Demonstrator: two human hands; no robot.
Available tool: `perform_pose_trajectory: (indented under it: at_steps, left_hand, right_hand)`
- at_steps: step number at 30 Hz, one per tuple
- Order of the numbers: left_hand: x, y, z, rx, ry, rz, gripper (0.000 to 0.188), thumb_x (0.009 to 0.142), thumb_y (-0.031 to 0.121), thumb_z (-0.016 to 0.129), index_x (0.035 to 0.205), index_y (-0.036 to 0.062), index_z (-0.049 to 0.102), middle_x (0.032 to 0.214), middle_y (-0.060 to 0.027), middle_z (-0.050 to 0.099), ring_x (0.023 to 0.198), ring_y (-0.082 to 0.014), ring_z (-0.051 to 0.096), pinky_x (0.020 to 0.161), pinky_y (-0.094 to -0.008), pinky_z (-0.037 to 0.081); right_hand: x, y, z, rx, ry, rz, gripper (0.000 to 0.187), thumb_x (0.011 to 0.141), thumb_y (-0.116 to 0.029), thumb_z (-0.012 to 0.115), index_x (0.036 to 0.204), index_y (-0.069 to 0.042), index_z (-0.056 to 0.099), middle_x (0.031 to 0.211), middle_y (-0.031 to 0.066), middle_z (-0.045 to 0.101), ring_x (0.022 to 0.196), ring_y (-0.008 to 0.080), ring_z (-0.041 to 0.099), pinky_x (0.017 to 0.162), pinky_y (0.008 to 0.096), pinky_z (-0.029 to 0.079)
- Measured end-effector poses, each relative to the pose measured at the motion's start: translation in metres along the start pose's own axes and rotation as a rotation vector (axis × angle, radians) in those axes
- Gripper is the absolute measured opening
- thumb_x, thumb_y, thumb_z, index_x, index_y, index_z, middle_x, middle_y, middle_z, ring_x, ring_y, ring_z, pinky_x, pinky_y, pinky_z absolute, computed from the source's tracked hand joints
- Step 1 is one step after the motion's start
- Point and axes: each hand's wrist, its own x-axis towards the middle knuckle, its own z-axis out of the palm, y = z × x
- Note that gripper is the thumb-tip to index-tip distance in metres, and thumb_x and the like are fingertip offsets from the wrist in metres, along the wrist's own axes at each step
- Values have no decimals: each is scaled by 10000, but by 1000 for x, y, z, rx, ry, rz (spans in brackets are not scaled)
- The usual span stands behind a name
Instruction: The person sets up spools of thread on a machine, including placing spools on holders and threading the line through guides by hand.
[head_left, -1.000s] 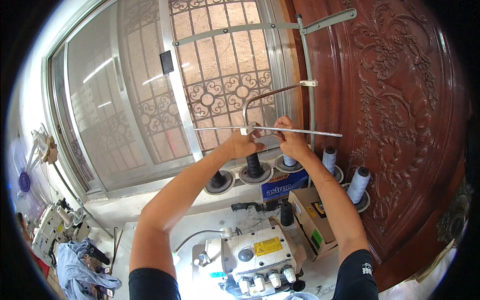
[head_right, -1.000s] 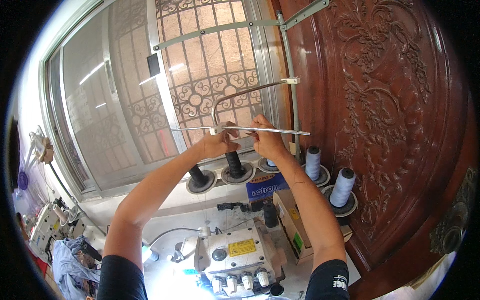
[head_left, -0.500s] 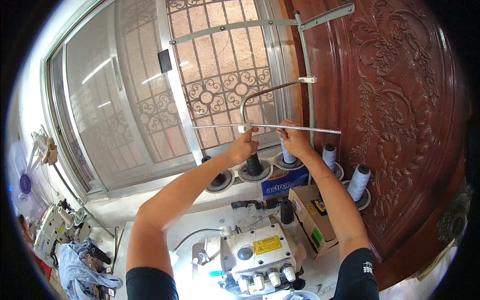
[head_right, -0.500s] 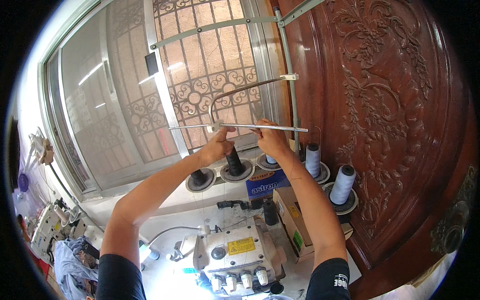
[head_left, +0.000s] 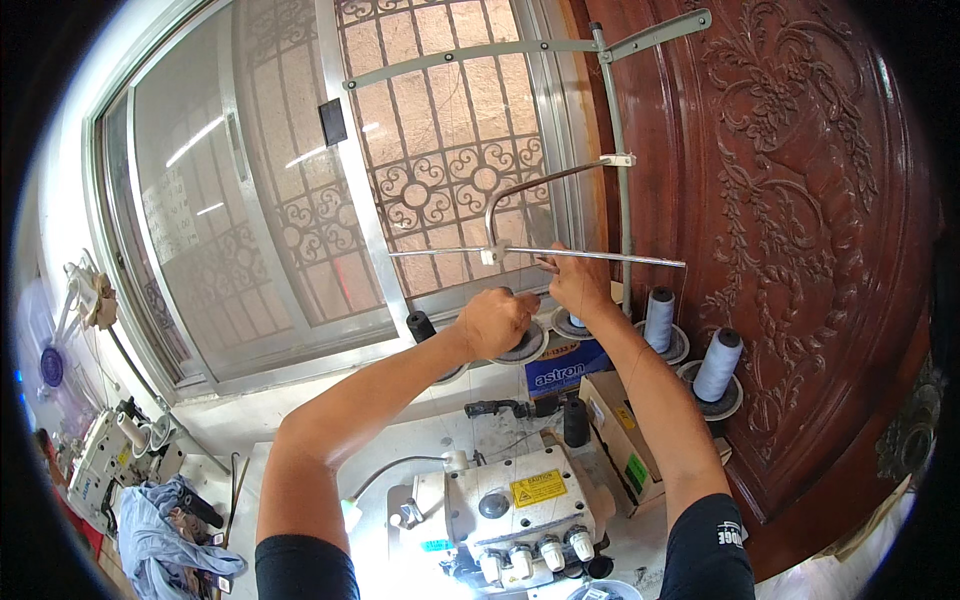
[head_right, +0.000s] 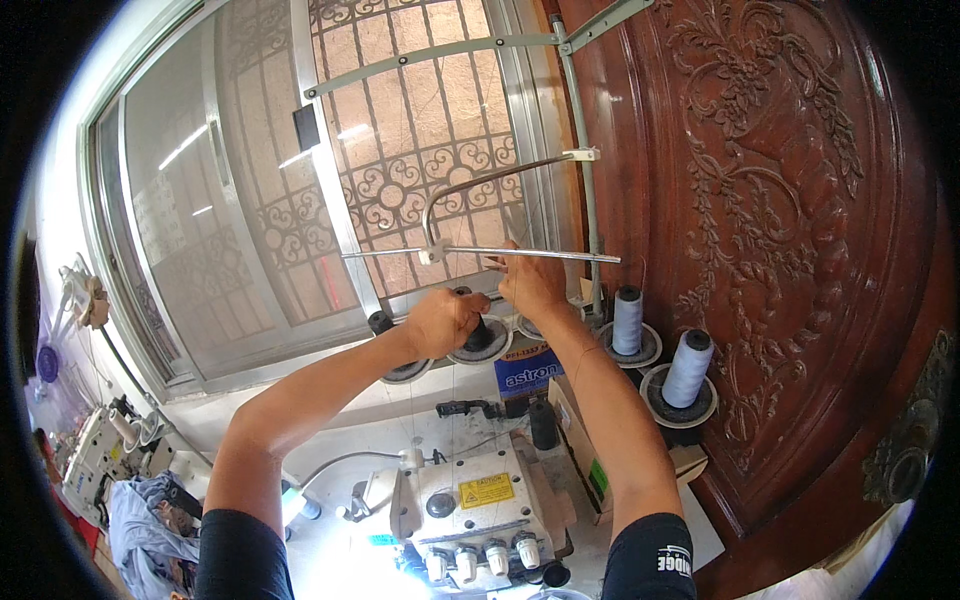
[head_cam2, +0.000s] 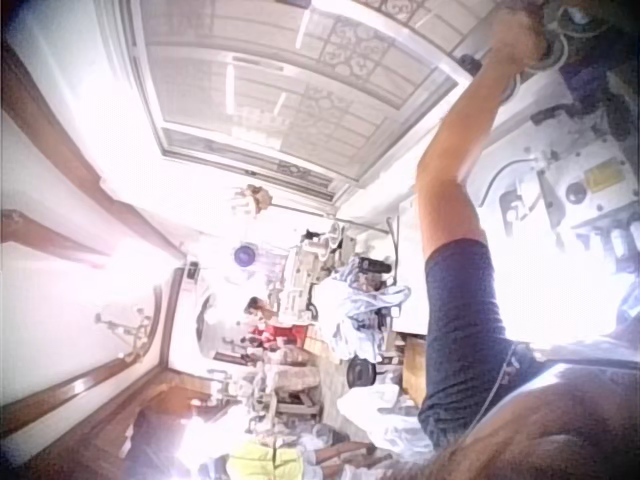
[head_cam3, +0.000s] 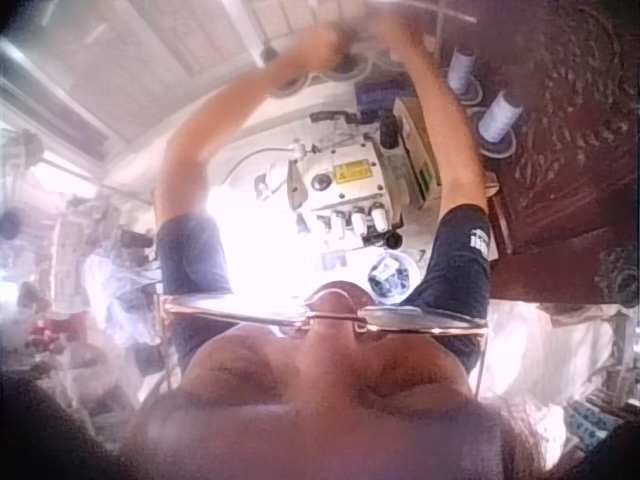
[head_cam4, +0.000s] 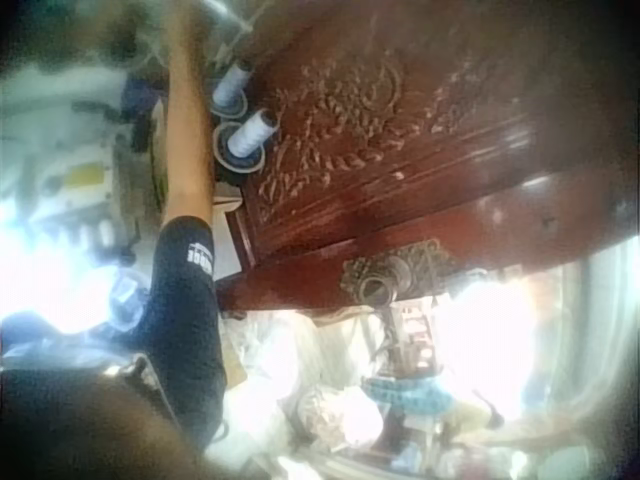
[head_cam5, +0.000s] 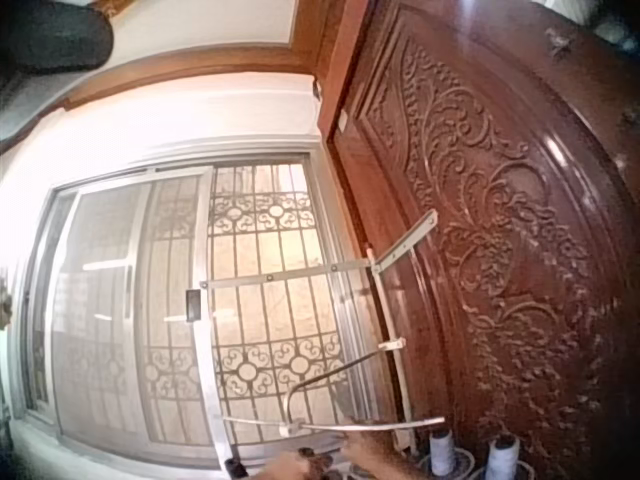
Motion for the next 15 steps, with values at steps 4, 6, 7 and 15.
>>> perform_pose_trajectory:
  at_steps: [4, 6, 7, 15]
  left_hand:
    - [-4, -2, 3, -5, -30, -13, 130, 704, 10, 509, 820, 25, 566, 647, -183, 571, 584, -344, 570, 541, -402, 457]
    - [-9, -7, 11, -81, 24, -66, 134, 703, 1, 503, 821, 20, 563, 635, -173, 570, 580, -328, 575, 540, -389, 453]
    - [-13, -7, 9, -142, -6, -127, 140, 706, -9, 493, 825, 15, 564, 634, -166, 570, 580, -310, 576, 546, -375, 451]
    - [-36, -16, 3, -357, -98, -303, 178, 750, -39, 426, 850, -2, 569, 653, -149, 545, 600, -208, 536, 591, -315, 422]
  right_hand:
    - [-3, -1, -1, -71, -86, -19, 286, 657, -67, 574, 943, -77, 584, 790, 155, 613, 684, 323, 603, 592, 402, 481]
    - [-8, -6, -9, 92, 23, -137, 371, 641, 38, 547, 993, -73, 579, 896, 146, 586, 709, 282, 596, 588, 357, 469]
    - [-11, -10, -13, 175, 75, -196, 421, 633, 90, 533, 1019, -72, 577, 949, 142, 573, 721, 262, 592, 586, 334, 463]
    - [-32, 3, 18, 758, -21, 128, 627, 694, 103, 514, 1279, -80, 381, 1146, 79, 516, 637, 96, 527, 563, 215, 453]
